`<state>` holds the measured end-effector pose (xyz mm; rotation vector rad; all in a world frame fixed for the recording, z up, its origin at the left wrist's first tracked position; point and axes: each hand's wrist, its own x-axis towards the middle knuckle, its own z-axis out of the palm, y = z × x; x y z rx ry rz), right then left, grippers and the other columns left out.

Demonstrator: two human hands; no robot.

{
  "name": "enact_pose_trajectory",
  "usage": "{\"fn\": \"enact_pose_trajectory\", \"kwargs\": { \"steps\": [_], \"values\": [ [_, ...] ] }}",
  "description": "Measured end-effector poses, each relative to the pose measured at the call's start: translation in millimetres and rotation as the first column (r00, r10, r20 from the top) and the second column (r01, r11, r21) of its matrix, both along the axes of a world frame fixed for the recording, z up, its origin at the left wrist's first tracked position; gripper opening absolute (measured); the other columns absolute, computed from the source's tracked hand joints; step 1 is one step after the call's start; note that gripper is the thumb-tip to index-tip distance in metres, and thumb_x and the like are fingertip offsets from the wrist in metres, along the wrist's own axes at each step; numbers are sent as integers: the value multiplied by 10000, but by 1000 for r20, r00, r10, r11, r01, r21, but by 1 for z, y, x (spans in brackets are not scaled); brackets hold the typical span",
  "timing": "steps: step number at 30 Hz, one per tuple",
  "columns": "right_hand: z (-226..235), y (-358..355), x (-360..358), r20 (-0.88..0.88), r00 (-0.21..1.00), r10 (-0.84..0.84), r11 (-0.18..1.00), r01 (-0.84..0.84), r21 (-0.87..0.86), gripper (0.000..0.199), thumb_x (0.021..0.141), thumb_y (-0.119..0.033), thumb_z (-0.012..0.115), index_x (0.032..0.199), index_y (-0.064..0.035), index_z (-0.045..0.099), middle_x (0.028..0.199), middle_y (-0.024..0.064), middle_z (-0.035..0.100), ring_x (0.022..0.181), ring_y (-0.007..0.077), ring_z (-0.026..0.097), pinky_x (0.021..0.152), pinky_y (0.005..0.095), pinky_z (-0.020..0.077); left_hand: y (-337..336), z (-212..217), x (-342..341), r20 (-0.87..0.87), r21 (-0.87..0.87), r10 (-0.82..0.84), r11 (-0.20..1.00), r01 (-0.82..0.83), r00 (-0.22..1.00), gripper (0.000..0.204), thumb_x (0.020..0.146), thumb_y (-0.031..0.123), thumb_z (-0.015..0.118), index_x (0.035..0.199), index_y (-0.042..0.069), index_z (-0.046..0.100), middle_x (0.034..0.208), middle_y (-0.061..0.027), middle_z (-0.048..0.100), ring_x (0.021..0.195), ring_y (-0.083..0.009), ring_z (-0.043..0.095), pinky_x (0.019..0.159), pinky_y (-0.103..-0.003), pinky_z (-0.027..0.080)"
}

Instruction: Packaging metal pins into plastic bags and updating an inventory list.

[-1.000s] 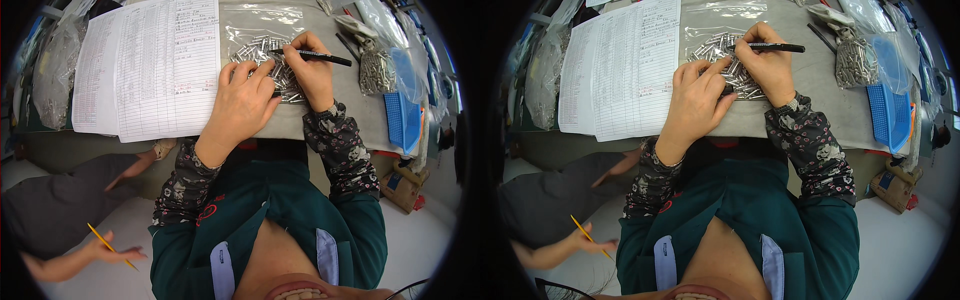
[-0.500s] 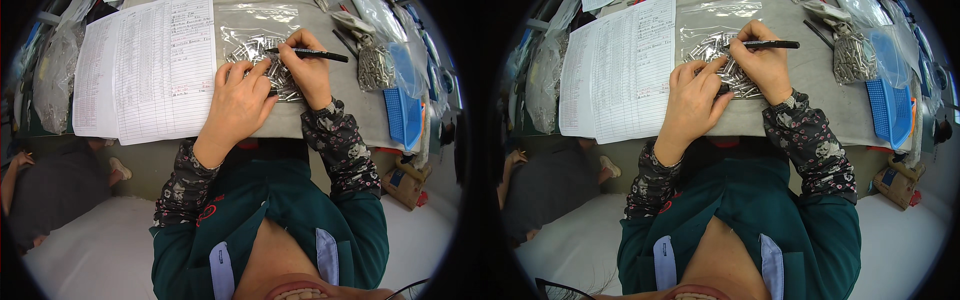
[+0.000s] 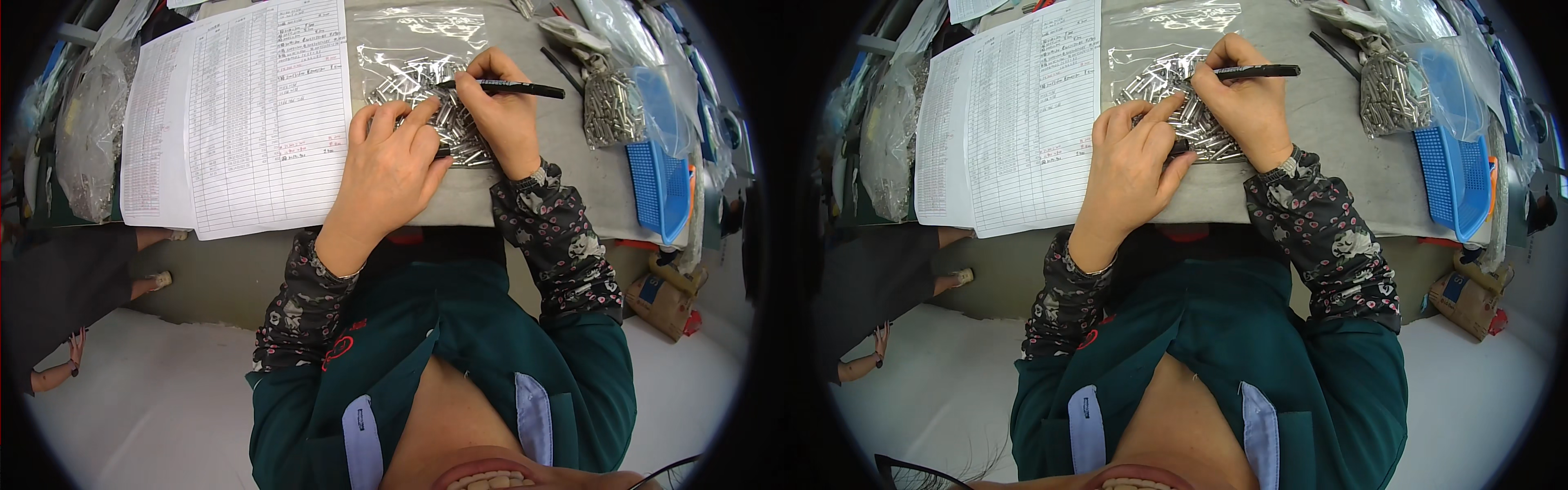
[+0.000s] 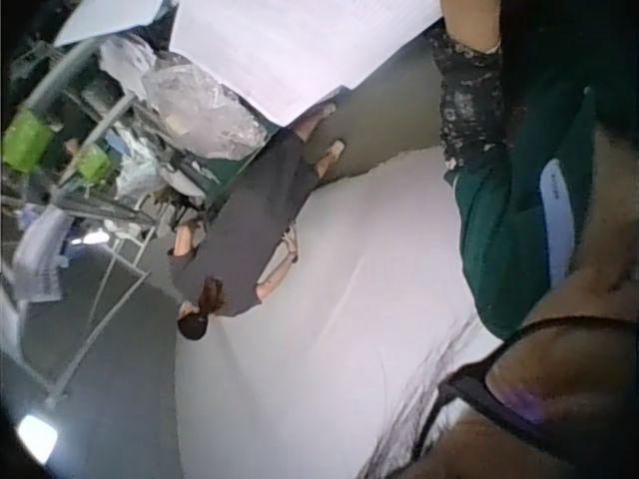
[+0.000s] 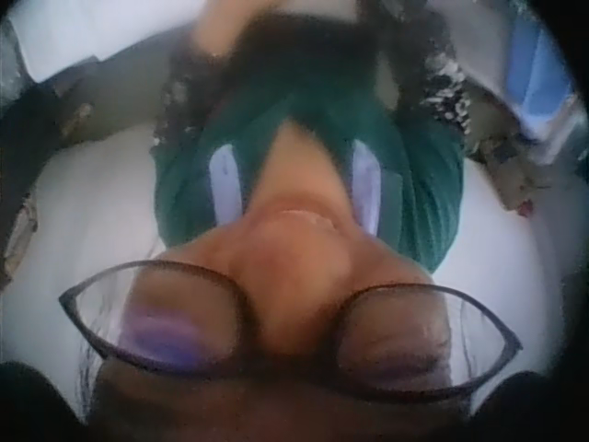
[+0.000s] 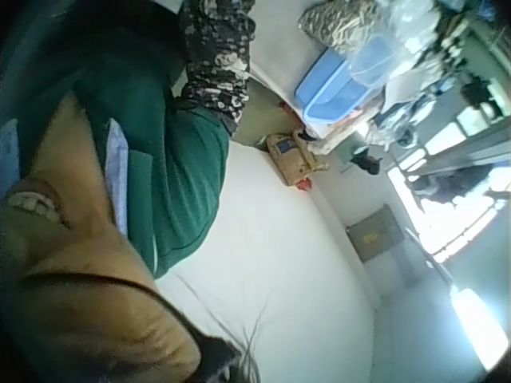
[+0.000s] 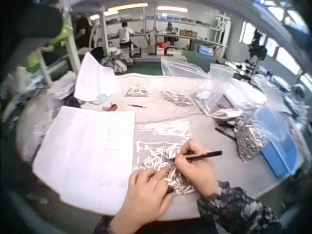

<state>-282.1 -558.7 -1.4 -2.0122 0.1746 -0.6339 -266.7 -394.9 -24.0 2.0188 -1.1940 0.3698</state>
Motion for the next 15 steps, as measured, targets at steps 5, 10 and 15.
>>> {"fn": "enact_pose_trajectory", "kwargs": {
  "steps": [5, 10, 15],
  "values": [
    [2, 0, -1, -14, 1000, 17, 1000, -17, 6, 108, 737, -70, 610, 713, -2, 529, 617, -8, 518, 565, 36, 436, 492, 198, 360, 1, -1, 0, -3, 7, 3, 1000, -3, 1000, 258, 660, 185, 714, 784, 27, 552, 1140, -106, 574, 992, -262, 495, 902, -443, 341],
    [-1, 0, 0, -5, 1000, 2, 1000, -2, 10, 112, 733, -71, 610, 709, 0, 527, 613, -6, 516, 565, 36, 437, 493, 200, 361, 1, -1, 0, 0, 2, 0, 1000, 0, 1000, 253, 662, 186, 713, 780, 27, 556, 1141, -110, 576, 998, -265, 495, 903, -444, 340],
    [1, -1, -3, -23, 1000, -2, 997, 3, 74, 109, 743, -65, 607, 709, 2, 529, 622, -9, 517, 570, 36, 433, 501, 200, 363, 1, -2, -1, 0, -2, -3, 1000, 3, 1000, 248, 665, 182, 713, 782, 28, 558, 1153, -112, 573, 1009, -266, 497, 908, -440, 339]
  ]
}}
